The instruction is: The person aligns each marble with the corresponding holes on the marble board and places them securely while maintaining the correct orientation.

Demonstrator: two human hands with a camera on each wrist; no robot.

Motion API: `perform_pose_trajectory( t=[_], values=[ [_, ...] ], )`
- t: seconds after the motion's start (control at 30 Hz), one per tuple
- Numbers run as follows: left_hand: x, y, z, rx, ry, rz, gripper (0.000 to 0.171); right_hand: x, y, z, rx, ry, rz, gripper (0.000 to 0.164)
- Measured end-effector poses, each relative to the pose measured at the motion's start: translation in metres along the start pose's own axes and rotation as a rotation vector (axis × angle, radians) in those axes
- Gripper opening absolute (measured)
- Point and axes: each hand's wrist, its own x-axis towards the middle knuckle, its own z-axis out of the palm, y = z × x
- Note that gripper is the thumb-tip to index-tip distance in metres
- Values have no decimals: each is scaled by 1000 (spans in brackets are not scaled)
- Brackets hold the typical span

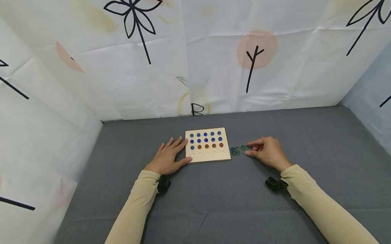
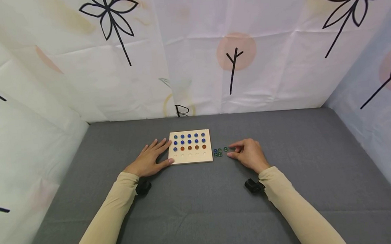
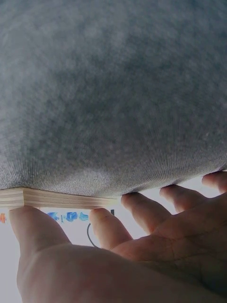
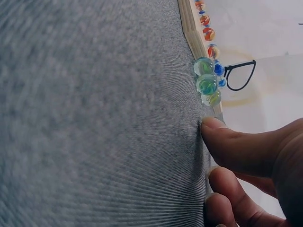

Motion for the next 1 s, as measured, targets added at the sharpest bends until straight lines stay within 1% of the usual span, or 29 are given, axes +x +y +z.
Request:
perform_pose_trajectory(
  t=[0.33, 0.73, 1.0],
  values=[
    [-1, 2, -1, -5, 7, 3, 77, 1, -1, -1, -11, -22, 21, 28],
    [-1, 1, -1, -10, 8, 6, 77, 6, -7, 1, -23, -37, 48, 28],
    [0, 0, 0, -8, 4, 8, 77, 10, -8, 3, -30, -48, 41, 27]
  ],
)
